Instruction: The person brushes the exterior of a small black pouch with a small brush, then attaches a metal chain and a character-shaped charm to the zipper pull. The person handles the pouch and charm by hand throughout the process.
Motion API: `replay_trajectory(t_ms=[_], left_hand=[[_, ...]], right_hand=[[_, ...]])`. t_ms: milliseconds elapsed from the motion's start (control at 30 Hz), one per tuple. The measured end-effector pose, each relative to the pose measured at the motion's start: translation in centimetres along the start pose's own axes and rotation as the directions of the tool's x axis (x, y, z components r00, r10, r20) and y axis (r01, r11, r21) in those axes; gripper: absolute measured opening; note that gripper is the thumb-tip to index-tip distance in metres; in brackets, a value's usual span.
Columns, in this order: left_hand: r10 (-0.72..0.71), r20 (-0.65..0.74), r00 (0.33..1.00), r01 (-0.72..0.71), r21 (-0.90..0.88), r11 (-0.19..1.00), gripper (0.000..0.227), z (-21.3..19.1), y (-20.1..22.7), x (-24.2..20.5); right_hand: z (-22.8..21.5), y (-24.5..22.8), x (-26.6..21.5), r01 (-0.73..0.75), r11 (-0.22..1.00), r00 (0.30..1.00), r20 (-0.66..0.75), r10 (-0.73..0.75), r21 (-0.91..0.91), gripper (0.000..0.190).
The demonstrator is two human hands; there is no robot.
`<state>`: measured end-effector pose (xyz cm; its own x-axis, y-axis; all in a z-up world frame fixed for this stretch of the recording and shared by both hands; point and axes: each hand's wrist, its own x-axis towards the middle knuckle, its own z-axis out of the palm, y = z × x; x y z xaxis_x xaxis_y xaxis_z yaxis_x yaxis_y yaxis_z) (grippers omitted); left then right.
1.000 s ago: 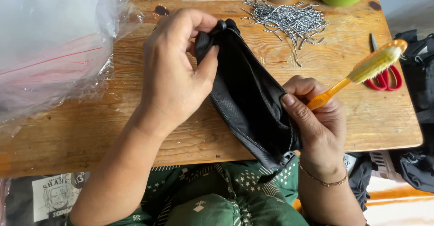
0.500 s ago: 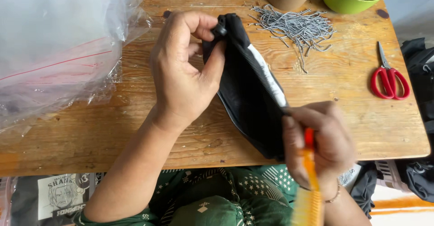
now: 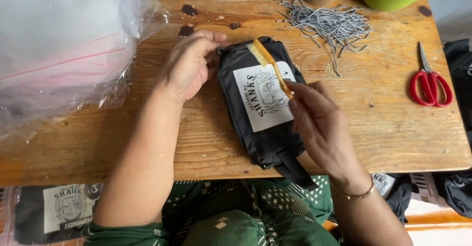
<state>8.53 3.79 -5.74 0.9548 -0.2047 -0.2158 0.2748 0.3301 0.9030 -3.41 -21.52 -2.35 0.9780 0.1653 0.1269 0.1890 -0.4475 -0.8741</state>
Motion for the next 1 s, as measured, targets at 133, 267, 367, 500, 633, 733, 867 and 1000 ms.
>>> replay_trajectory(t_ms=[133,267,367,500,633,733,867,1000], left_hand=[[-0.057,-0.020,0.998,0.061,0.381,0.923,0.080,1.5,0.6,-1.0],[0.180,0.095,0.979,-0.194,0.707,0.680,0.054,0.1,-1.6,0.3],[0.255,0.086,0.963,-0.228,0.766,0.601,0.051,-1.4,-2.8,1.2],[0.262,0.000,0.965,-0.164,0.779,0.605,0.049,-1.7,-3.7,1.7],[0.228,-0.036,0.973,-0.112,0.791,0.601,0.028,0.2,-2.1,0.9],[0.410,-0.005,0.912,-0.200,0.867,0.456,0.019,-0.9,-4.0,1.4],[0.679,0.177,0.713,-0.324,0.941,0.095,0.019,-1.8,-5.0,2.4],[0.744,0.268,0.613,-0.236,0.960,-0.151,0.039,-0.3,-3.2,1.0]], right_hand=[[0.4,2.4,1.3,0.205,0.940,0.961,-0.126,-0.247,-0.273,0.031],[0.9,3.0,1.6,0.247,0.851,0.957,-0.019,-0.288,-0.464,0.036],[-2.4,7.1,3.4,0.120,0.702,0.974,-0.056,-0.221,-0.702,0.033],[-6.2,8.2,4.5,0.063,0.668,0.937,-0.188,-0.296,-0.741,0.031],[-0.9,2.7,4.6,0.336,0.808,0.928,0.025,-0.371,-0.484,0.033],[-1.0,3.8,5.2,0.377,0.564,0.891,0.121,-0.438,-0.735,0.034],[-6.0,3.8,3.0,0.182,0.714,0.983,0.104,-0.152,-0.676,0.030],[-7.5,1.7,1.1,0.211,0.826,0.975,0.176,-0.138,-0.522,0.034]])
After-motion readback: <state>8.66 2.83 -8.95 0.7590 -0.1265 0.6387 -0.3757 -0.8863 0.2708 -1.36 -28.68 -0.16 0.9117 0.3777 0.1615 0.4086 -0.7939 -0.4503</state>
